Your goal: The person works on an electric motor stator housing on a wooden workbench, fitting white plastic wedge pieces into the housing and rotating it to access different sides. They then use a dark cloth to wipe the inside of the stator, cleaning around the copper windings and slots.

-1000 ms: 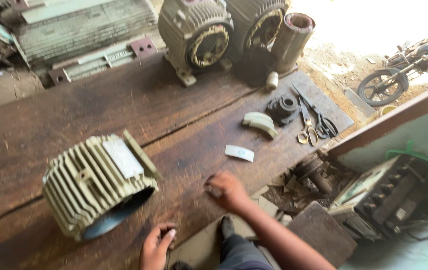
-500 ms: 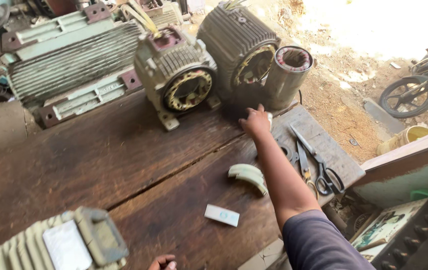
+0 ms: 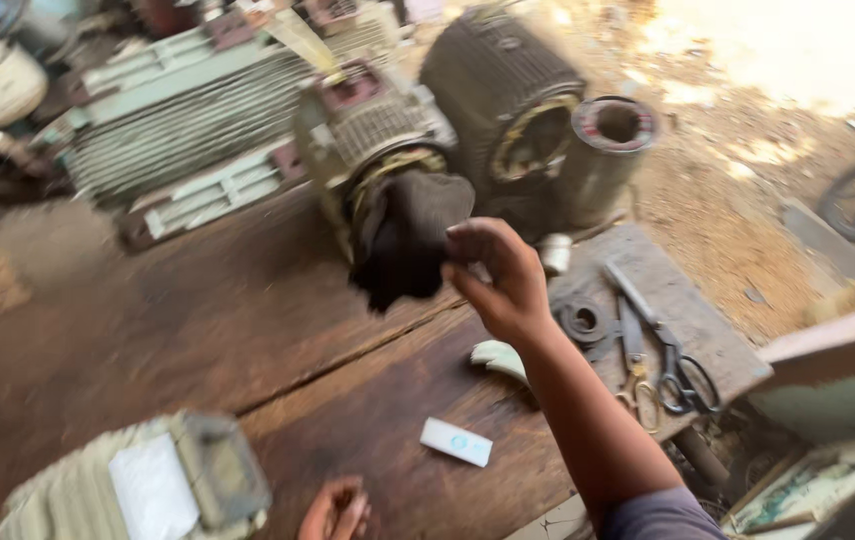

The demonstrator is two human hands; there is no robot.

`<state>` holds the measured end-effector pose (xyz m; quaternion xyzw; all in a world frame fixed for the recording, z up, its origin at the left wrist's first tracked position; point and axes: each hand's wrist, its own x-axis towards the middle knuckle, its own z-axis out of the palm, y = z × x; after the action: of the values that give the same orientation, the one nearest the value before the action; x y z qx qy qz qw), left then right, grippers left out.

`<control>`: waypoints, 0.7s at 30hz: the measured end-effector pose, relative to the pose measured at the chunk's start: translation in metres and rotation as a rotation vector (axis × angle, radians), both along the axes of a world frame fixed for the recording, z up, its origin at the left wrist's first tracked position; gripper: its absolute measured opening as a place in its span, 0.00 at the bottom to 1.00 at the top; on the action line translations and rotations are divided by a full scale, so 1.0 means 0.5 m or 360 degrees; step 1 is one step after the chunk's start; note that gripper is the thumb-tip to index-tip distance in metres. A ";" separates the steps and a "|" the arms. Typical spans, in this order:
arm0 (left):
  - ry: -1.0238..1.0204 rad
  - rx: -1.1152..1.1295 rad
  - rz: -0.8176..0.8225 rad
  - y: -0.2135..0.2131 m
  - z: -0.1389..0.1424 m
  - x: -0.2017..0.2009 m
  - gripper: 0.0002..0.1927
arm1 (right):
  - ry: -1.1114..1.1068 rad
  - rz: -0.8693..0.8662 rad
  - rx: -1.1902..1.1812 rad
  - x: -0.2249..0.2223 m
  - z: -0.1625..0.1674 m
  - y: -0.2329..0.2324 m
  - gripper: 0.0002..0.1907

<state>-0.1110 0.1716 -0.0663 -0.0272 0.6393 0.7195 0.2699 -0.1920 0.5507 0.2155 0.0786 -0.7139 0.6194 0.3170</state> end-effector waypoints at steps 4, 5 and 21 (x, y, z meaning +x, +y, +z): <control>-0.0264 0.0309 0.0173 -0.044 0.140 0.021 0.36 | -0.0054 0.0413 0.0326 0.078 -0.024 -0.173 0.13; -0.0048 0.0555 0.0094 -0.059 0.169 0.038 0.37 | -0.0141 0.0463 0.0386 0.100 -0.042 -0.222 0.11; -0.0178 0.0467 0.0289 -0.487 0.177 0.230 0.16 | -0.0336 0.0271 0.1264 0.436 -0.176 -0.863 0.24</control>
<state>0.0039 -0.0721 0.0224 -0.0851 0.5065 0.8238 0.2401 0.0260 0.1191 0.1276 0.1896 -0.9168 0.3247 0.1348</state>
